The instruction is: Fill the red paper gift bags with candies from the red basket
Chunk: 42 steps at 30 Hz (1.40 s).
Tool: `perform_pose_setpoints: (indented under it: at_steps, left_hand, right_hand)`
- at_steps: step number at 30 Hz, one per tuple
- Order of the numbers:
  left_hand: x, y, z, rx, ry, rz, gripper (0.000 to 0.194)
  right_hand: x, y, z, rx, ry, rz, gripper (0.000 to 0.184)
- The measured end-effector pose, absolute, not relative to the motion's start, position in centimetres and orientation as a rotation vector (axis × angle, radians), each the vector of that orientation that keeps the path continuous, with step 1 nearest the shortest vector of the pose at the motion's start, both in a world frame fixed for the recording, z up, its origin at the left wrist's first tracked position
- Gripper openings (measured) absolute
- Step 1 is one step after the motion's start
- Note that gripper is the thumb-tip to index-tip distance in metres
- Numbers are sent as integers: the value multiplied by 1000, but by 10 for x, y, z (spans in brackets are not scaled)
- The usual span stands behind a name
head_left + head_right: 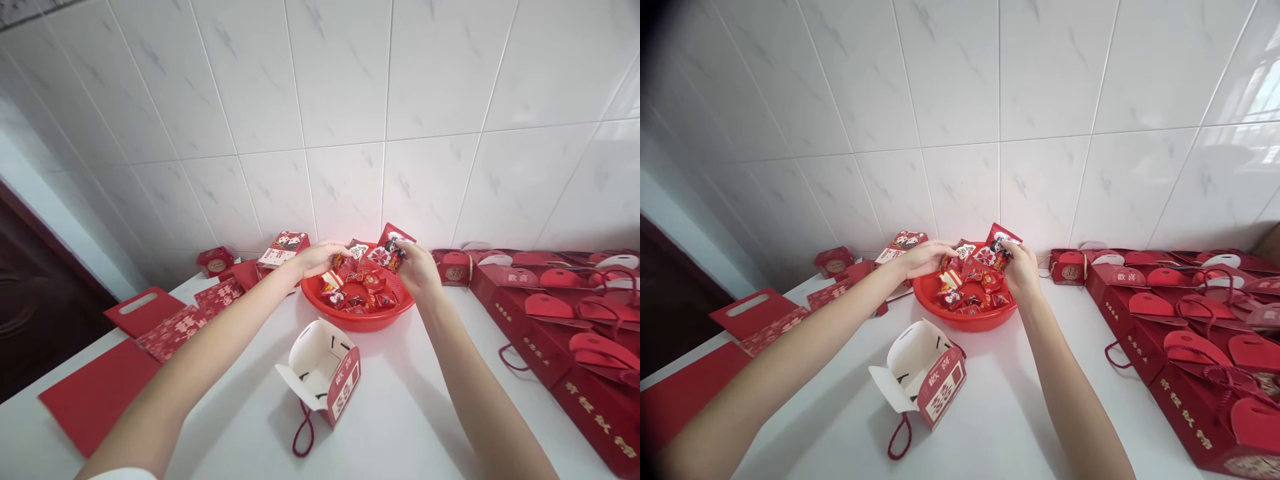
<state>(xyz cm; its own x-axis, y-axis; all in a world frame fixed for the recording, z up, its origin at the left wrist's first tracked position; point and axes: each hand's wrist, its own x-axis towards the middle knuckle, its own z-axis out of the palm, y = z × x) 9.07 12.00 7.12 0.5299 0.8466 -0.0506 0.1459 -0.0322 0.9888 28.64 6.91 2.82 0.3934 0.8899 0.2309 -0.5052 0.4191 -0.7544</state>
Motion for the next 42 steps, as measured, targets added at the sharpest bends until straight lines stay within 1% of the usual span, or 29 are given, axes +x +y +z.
perform_pose_setpoints:
  at_steps: [3, 7, 8, 10, 14, 17, 20, 22, 26, 28, 31, 33, 36, 38, 39, 42]
  left_hand:
    - [69, 87, 83, 1531, 872, 670, 18]
    - [42, 42, 89, 1857, 842, 517, 6]
    - [36, 32, 90, 1958, 837, 441, 8]
    - [27, 14, 88, 2139, 858, 323, 16]
    - [21, -4, 81, 2272, 941, 285, 47]
    - [22, -7, 76, 2152, 916, 224, 53]
    - [23, -10, 73, 2079, 841, 180, 54]
    - [21, -13, 72, 2166, 835, 197, 52]
    - [9, -20, 66, 2470, 968, 252, 33]
    - [-1, -21, 59, 2508, 1033, 219, 29]
    - [-14, -19, 45, 2388, 1047, 178, 42]
    - [-20, -17, 36, 2274, 981, 205, 50]
    - [-24, -15, 27, 2189, 933, 206, 53]
    - [-24, -15, 25, 2189, 966, 159, 54]
    - [-25, -16, 25, 2192, 987, 141, 57]
    - [-27, -17, 24, 2184, 1036, 132, 82]
  right_hand:
    - [276, 44, 49, -588, -700, 1089, 15]
    - [265, 12, 69, -556, -838, 1110, 15]
    - [262, 5, 71, -552, -871, 1106, 16]
    - [259, -5, 75, -542, -934, 1096, 18]
    - [251, -18, 78, -536, -1028, 1070, 19]
    - [247, -24, 77, -539, -1071, 1040, 16]
    - [246, -27, 74, -547, -1161, 980, 12]
    - [246, -29, 71, -554, -1247, 930, 12]
    - [241, -34, 69, -589, -1362, 968, 15]
    - [234, -37, 68, -604, -1420, 1036, 18]
    - [222, -37, 63, -639, -1578, 1062, 20]
    - [215, -35, 58, -707, -1743, 1013, 16]
    - [211, -30, 48, -920, -2024, 847, 9]
    - [211, -28, 44, -1048, -2139, 713, 8]
    - [212, -27, 43, -1085, -2169, 669, 8]
    - [214, -27, 43, -1117, -2213, 654, 13]
